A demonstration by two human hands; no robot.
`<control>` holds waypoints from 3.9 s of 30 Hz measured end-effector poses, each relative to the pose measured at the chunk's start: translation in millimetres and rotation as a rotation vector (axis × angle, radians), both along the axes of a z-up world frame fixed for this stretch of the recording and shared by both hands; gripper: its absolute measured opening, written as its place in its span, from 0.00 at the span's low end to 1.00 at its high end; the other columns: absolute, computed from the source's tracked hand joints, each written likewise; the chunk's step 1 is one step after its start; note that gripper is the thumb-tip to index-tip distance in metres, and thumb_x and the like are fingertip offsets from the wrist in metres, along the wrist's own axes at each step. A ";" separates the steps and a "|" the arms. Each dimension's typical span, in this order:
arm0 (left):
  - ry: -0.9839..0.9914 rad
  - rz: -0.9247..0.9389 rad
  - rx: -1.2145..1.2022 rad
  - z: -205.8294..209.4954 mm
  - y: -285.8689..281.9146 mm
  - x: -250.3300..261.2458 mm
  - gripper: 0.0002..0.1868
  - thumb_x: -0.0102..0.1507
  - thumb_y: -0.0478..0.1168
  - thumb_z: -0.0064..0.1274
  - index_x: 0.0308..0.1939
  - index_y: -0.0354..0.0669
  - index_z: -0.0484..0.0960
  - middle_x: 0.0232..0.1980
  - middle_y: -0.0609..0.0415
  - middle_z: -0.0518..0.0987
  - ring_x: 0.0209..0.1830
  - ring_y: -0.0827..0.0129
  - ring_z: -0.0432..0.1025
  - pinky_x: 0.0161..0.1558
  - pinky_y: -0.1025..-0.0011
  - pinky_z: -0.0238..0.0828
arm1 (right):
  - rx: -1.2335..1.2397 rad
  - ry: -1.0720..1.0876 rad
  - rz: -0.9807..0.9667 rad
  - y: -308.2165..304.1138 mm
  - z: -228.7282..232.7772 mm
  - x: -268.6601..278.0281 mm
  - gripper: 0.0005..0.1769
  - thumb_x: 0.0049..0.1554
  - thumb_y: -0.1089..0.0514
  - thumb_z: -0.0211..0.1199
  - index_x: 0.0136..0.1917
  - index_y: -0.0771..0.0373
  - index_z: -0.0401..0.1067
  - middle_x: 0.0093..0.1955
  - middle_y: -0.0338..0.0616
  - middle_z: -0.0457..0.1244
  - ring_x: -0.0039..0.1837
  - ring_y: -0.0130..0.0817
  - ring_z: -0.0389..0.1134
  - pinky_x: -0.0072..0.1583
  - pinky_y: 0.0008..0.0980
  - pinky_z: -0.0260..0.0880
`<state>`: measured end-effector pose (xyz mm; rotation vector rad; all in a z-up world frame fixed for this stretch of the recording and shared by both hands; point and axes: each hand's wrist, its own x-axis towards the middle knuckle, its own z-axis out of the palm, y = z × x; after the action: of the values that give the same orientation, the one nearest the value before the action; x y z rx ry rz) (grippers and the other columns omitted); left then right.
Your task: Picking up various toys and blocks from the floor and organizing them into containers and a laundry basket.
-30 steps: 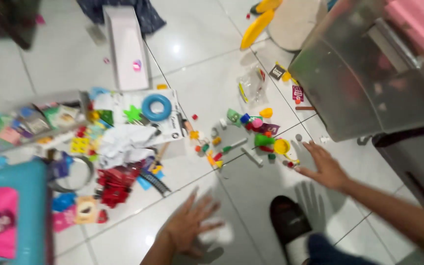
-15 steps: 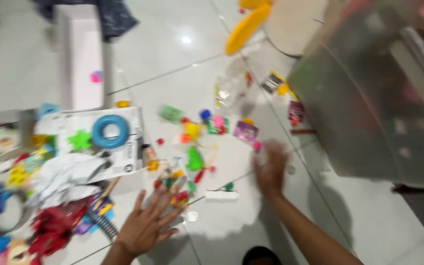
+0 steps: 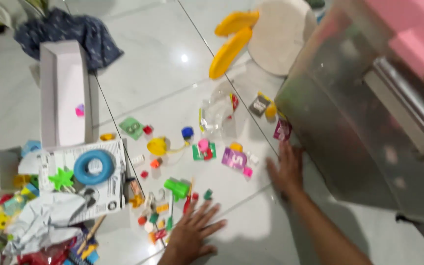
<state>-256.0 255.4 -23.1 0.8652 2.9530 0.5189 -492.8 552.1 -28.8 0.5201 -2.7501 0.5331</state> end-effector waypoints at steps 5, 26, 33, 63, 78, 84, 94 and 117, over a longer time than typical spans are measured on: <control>0.183 0.267 -0.107 20.7 -56.2 -13.2 0.49 0.57 0.75 0.44 0.77 0.63 0.56 0.82 0.50 0.48 0.81 0.54 0.40 0.74 0.45 0.28 | -0.122 -0.077 0.412 -75.6 25.2 27.8 0.33 0.52 0.50 0.68 0.69 0.62 0.67 0.71 0.60 0.57 0.74 0.61 0.53 0.75 0.58 0.47; 0.196 0.481 -0.184 67.8 -79.0 -58.1 0.44 0.62 0.71 0.43 0.79 0.65 0.54 0.83 0.48 0.45 0.82 0.52 0.38 0.72 0.42 0.27 | -0.184 0.171 0.108 -172.4 -26.1 -97.8 0.21 0.62 0.46 0.64 0.61 0.61 0.72 0.64 0.56 0.60 0.68 0.57 0.58 0.71 0.57 0.55; 0.214 0.550 -0.292 88.6 -96.3 -53.8 0.43 0.61 0.72 0.37 0.77 0.65 0.52 0.83 0.49 0.40 0.82 0.54 0.34 0.72 0.40 0.23 | -0.438 -0.257 0.328 -205.8 9.5 -113.4 0.26 0.62 0.45 0.58 0.67 0.61 0.70 0.67 0.54 0.61 0.74 0.56 0.58 0.75 0.54 0.56; -0.129 0.445 -0.133 80.9 -56.2 -8.5 0.50 0.57 0.62 0.58 0.79 0.66 0.52 0.84 0.48 0.42 0.84 0.50 0.36 0.74 0.33 0.29 | 0.018 -0.241 -0.447 4.0 -60.8 128.1 0.42 0.65 0.35 0.49 0.82 0.61 0.49 0.86 0.57 0.37 0.85 0.59 0.32 0.77 0.66 0.27; 0.080 0.424 -0.017 10.1 -28.2 40.2 0.43 0.65 0.66 0.49 0.79 0.56 0.57 0.82 0.40 0.46 0.80 0.46 0.41 0.71 0.42 0.32 | 0.010 -0.051 0.079 -33.9 -55.2 -198.9 0.54 0.52 0.45 0.72 0.80 0.71 0.49 0.83 0.64 0.41 0.81 0.65 0.48 0.76 0.51 0.51; 0.141 0.754 -0.199 20.8 -88.1 45.8 0.38 0.65 0.62 0.44 0.77 0.59 0.56 0.81 0.45 0.47 0.81 0.52 0.41 0.73 0.44 0.32 | 0.136 -0.381 -0.223 -70.6 -19.3 -178.7 0.50 0.53 0.38 0.69 0.79 0.60 0.54 0.80 0.54 0.50 0.71 0.61 0.62 0.65 0.58 0.66; 0.075 0.684 -0.134 43.2 -66.7 17.0 0.38 0.66 0.60 0.43 0.78 0.61 0.54 0.81 0.44 0.45 0.80 0.49 0.39 0.70 0.38 0.31 | 0.269 -0.624 -0.309 -59.9 -6.1 -211.3 0.59 0.47 0.25 0.71 0.77 0.63 0.55 0.75 0.58 0.58 0.72 0.57 0.63 0.64 0.55 0.68; 0.036 0.624 -0.087 53.9 -48.8 -49.6 0.39 0.65 0.60 0.44 0.79 0.61 0.53 0.82 0.43 0.39 0.81 0.48 0.36 0.71 0.37 0.27 | 0.052 -0.368 -0.150 -32.7 -51.6 -253.0 0.15 0.55 0.57 0.68 0.54 0.64 0.73 0.51 0.60 0.69 0.55 0.58 0.71 0.57 0.50 0.71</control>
<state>-305.6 206.6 30.8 -0.0779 3.2106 0.3750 -745.9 519.4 -80.4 0.2412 -3.1256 0.5705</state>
